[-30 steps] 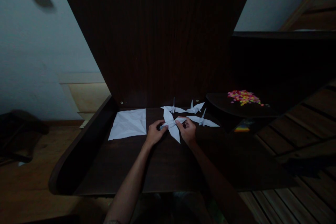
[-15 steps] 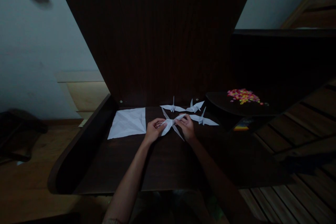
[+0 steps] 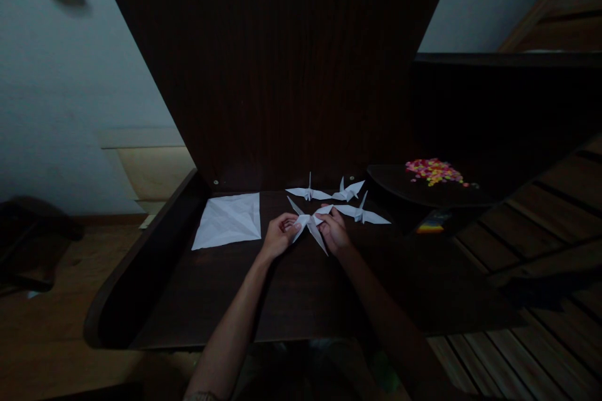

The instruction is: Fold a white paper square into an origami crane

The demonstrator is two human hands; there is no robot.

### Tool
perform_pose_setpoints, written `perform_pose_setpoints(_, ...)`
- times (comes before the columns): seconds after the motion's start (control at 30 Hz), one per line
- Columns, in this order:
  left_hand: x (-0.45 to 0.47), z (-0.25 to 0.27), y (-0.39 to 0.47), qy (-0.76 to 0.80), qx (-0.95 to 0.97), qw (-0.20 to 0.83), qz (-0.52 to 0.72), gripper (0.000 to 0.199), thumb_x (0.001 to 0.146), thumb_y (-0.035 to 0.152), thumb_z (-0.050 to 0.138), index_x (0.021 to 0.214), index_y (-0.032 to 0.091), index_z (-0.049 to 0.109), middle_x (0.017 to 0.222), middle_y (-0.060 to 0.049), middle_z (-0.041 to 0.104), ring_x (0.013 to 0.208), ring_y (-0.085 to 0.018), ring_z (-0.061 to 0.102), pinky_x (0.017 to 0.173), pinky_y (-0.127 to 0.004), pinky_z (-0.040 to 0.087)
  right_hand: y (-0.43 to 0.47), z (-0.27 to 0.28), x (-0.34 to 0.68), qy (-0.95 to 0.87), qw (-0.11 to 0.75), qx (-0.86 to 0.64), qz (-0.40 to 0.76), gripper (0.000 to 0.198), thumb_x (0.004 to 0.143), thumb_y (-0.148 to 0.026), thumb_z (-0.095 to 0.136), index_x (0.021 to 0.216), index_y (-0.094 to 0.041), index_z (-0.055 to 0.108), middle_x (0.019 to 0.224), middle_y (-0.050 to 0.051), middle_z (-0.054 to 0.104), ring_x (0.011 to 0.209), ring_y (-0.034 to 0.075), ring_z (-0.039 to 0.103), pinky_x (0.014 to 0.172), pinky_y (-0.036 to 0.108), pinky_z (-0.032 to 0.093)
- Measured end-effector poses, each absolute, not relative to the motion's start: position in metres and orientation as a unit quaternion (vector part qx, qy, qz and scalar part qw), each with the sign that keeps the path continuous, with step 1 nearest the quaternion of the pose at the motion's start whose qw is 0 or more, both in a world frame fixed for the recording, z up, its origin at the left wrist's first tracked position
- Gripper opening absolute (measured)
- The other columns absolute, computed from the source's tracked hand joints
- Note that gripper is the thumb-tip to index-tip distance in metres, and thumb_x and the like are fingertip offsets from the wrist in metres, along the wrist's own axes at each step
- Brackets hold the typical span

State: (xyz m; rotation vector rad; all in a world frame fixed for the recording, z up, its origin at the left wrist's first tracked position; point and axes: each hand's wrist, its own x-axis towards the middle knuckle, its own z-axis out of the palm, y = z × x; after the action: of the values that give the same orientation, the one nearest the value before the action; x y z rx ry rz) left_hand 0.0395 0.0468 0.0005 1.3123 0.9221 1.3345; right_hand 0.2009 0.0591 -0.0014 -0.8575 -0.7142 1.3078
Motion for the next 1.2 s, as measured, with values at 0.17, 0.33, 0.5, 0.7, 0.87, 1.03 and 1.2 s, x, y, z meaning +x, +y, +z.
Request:
perform_pose_setpoints(0.17,0.042,0.0012,0.0467,0.388,0.536,0.493,0.564,0.032,0.063,0.041,0.079,0.075,0.016,0.065,0.071,-0.004,0.066,0.068,-0.016,0.062,0.066,-0.027,0.049,0.0578,-0.0022,0.198,-0.305,0.649,-0.38,0.584,0.033,0.058,-0.025,0.07,0.087,-0.022,0.054,0.071,-0.002,0.065,0.06,0.017,0.061,0.052,0.029,0.05)
perform_pose_setpoints(0.33,0.043,0.001,0.0455,0.389,0.534,0.492,0.567,0.035,0.062,0.044,0.079,0.075,0.016,0.062,0.069,-0.002,0.064,0.067,-0.015,0.061,0.063,-0.025,0.048,0.0547,-0.0012,0.1958,-0.323,0.633,-0.379,0.593,0.023,0.06,-0.029,0.072,0.076,-0.02,0.059,0.074,0.001,0.068,0.067,0.019,0.063,0.059,0.031,0.053)
perform_pose_setpoints(0.5,0.0432,0.0013,0.0431,0.38,0.54,0.495,0.564,0.031,0.065,0.039,0.078,0.077,0.016,0.062,0.071,-0.002,0.065,0.067,-0.015,0.062,0.064,-0.025,0.048,0.0515,0.001,0.195,-0.339,0.607,-0.385,0.607,0.023,0.06,-0.032,0.076,0.073,-0.019,0.064,0.069,0.002,0.069,0.066,0.02,0.065,0.061,0.031,0.053)
perform_pose_setpoints(0.7,0.0443,-0.0003,0.0428,0.385,0.547,0.482,0.567,0.024,0.065,0.032,0.078,0.073,0.015,0.063,0.064,0.0,0.062,0.06,-0.013,0.058,0.057,-0.022,0.044,0.0534,0.0019,0.1988,-0.334,0.592,-0.384,0.625,0.02,0.061,-0.03,0.076,0.068,-0.018,0.062,0.066,0.001,0.067,0.066,0.02,0.065,0.064,0.031,0.053)
perform_pose_setpoints(0.87,0.0462,-0.0001,0.0417,0.395,0.546,0.459,0.579,0.018,0.066,0.029,0.076,0.072,0.016,0.065,0.068,-0.001,0.064,0.065,-0.015,0.06,0.063,-0.025,0.048,0.0554,0.0014,0.2002,-0.308,0.567,-0.38,0.662,0.015,0.061,-0.028,0.071,0.067,-0.018,0.062,0.065,0.002,0.067,0.069,0.021,0.066,0.068,0.032,0.053)
perform_pose_setpoints(1.03,0.0465,0.003,0.0411,0.395,0.533,0.453,0.596,0.014,0.063,0.023,0.076,0.069,0.016,0.066,0.069,-0.002,0.066,0.068,-0.016,0.061,0.069,-0.027,0.049,0.0561,-0.0018,0.1975,-0.279,0.517,-0.381,0.713,0.012,0.065,-0.03,0.063,0.069,-0.019,0.06,0.062,0.003,0.066,0.071,0.024,0.067,0.067,0.034,0.054)
perform_pose_setpoints(1.2,0.0488,0.003,0.0416,0.39,0.499,0.474,0.612,0.015,0.06,0.021,0.075,0.066,0.015,0.063,0.064,0.0,0.065,0.062,-0.013,0.06,0.062,-0.023,0.047,0.0588,-0.0067,0.1968,-0.255,0.497,-0.367,0.744,0.007,0.068,-0.026,0.059,0.071,-0.019,0.059,0.062,0.001,0.064,0.069,0.021,0.066,0.067,0.033,0.054)
